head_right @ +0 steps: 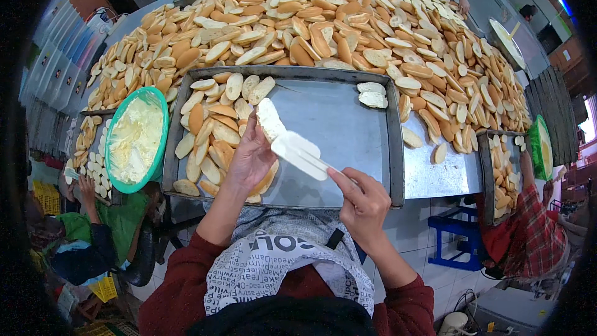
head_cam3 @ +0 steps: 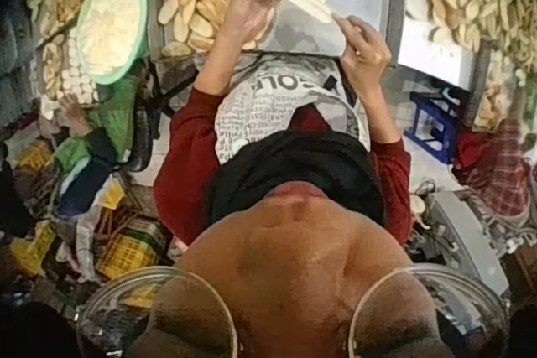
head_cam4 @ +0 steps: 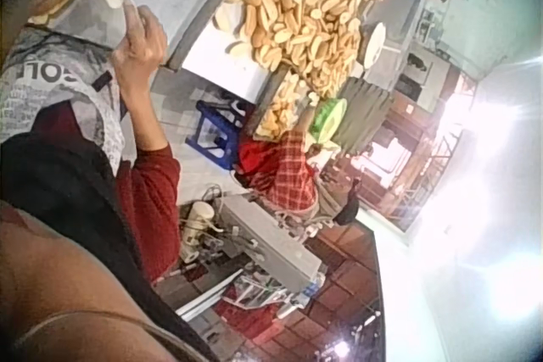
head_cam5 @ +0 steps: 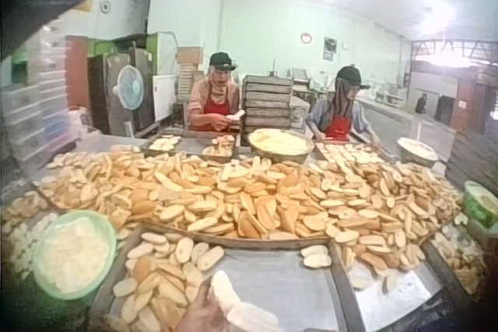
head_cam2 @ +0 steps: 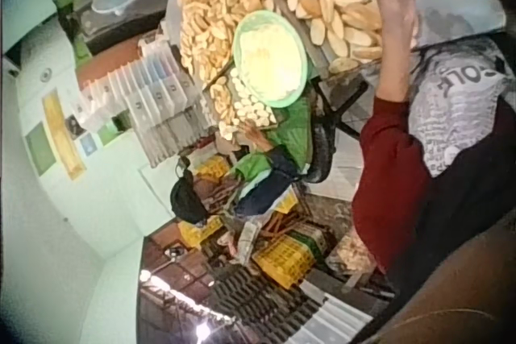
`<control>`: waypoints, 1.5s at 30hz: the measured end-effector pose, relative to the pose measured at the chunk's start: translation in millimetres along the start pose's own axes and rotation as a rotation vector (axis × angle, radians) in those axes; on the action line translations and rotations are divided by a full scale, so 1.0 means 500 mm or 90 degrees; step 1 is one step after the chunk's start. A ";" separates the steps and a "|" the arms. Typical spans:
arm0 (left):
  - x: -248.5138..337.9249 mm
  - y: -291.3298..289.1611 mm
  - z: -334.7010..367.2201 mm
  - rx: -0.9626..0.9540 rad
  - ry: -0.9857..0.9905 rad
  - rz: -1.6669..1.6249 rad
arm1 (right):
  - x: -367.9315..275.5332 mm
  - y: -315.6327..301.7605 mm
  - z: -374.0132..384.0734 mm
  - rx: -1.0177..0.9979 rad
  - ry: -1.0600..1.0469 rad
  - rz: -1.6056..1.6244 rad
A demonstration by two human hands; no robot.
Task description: The person scoops a white spread from a green bowl using a plastic spatula and applies it to the cut surface of small bread rolls. They pick up the rolls from a large pile on a metal table, spread the filling, and place the prepared rolls onto a metal baking tray. The process is repeated continuously throughout the clip.
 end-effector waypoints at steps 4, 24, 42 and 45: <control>-0.001 0.019 0.004 -0.009 0.012 -0.004 | -0.008 0.011 0.001 -0.010 -0.035 -0.039; 0.045 -0.008 0.002 0.033 0.154 0.092 | -0.015 0.019 -0.012 -0.057 0.005 -0.014; 0.015 0.022 0.001 -0.026 0.118 0.083 | 0.005 0.013 -0.001 0.035 0.038 -0.012; 0.018 0.017 0.006 -0.026 0.122 0.098 | -0.006 0.022 -0.017 -0.009 0.007 -0.024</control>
Point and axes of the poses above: each hand's wrist, its own z-axis towards the middle knuckle, its own y-axis out of the palm, x = y × z, the point moved 9 cm from there along z, towards the middle knuckle, and after that the axes turned 10 degrees about z, right-handed, at the moved point
